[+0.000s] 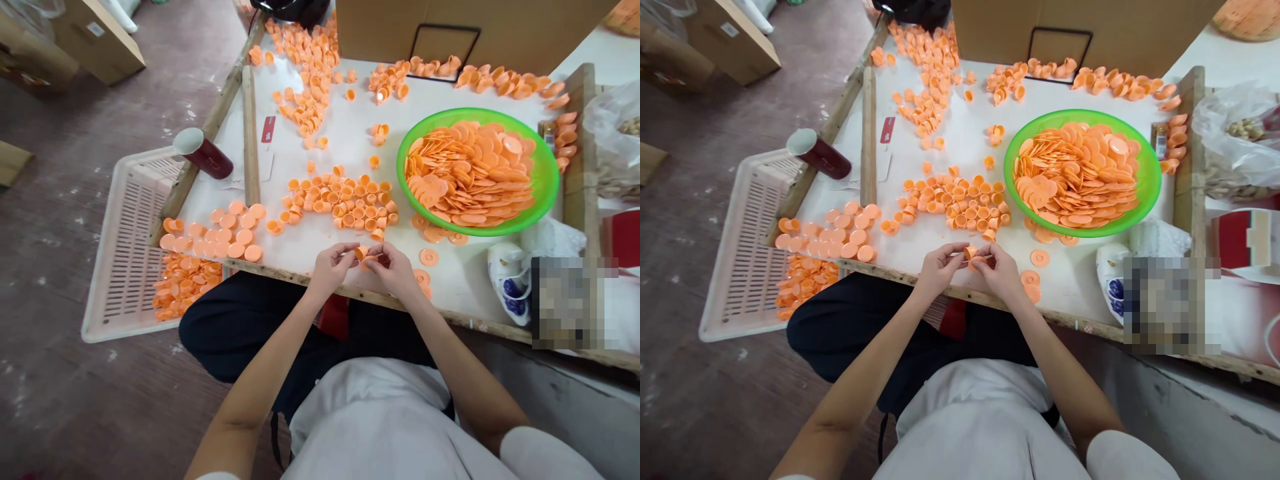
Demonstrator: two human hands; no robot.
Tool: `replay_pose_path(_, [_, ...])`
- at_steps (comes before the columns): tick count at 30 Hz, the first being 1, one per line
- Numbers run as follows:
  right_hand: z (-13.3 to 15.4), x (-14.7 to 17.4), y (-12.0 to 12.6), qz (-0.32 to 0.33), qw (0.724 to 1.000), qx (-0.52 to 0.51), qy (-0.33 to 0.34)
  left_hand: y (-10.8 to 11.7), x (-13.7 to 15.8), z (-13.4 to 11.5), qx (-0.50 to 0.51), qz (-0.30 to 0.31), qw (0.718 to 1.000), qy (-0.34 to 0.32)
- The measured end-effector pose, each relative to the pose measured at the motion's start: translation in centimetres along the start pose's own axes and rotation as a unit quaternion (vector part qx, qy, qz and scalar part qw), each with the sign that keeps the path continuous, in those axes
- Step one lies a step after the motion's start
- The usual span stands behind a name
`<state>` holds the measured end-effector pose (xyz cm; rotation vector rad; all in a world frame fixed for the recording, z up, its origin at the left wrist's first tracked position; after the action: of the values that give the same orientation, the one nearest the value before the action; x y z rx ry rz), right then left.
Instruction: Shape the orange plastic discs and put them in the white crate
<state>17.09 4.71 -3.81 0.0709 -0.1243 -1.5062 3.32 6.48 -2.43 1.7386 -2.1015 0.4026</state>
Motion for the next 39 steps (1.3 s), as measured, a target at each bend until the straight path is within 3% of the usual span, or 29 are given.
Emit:
replay_pose_path(4, [1.0,-0.1,0.2,0.013,0.996,0.060,0.062,0.5,-0.7,1.2,-0.014,0.009,0.999,0.034])
replay_pose_path(8, [1.3,-0.4,1.5,0.000,0.992,0.088,0.094,-0.3,-1.3,1.6,-0.050,0.053,0.997,0.011])
replay_pose_path(13, [-0.4,-0.3,4.4,-0.058,0.997,0.053,0.013,-0.2,-0.8,0.0,-0.220,0.014,0.971,-0.092])
replay_pose_path(16, [-1.4,0.2,4.3,-0.049,0.998,0.023,-0.019,0.6,-0.3,-0.7,-0.294,-0.025,0.948,-0.117])
replay_pose_path(19, [-2.5,0.6,3.1,-0.031,0.999,-0.016,-0.041,1.1,0.1,-0.8,-0.308,-0.031,0.944,-0.117])
replay_pose_path(26, [-2.0,0.0,-0.5,0.005,0.997,-0.059,-0.041,2.3,0.2,-0.4,-0.218,-0.038,0.974,-0.035])
replay_pose_path(33, [-1.3,-1.2,-2.3,0.047,0.996,-0.027,-0.064,1.3,-0.5,2.0,-0.112,0.044,0.986,0.114])
replay_pose_path(39, [-1.7,-1.3,-2.7,0.111,0.991,-0.036,-0.071,1.3,-0.9,2.8,-0.146,0.080,0.978,0.125])
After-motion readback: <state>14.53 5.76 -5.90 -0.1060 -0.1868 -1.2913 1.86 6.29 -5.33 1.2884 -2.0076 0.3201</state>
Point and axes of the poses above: each hand's wrist, its own x-axis away from the middle knuckle, its own y-axis out of the back of the hand, z = x × y, the point moved 10 cm from there along -x, towards the middle knuckle, and after that the axes turned 11 degrees about y, right-handed, at the moved point
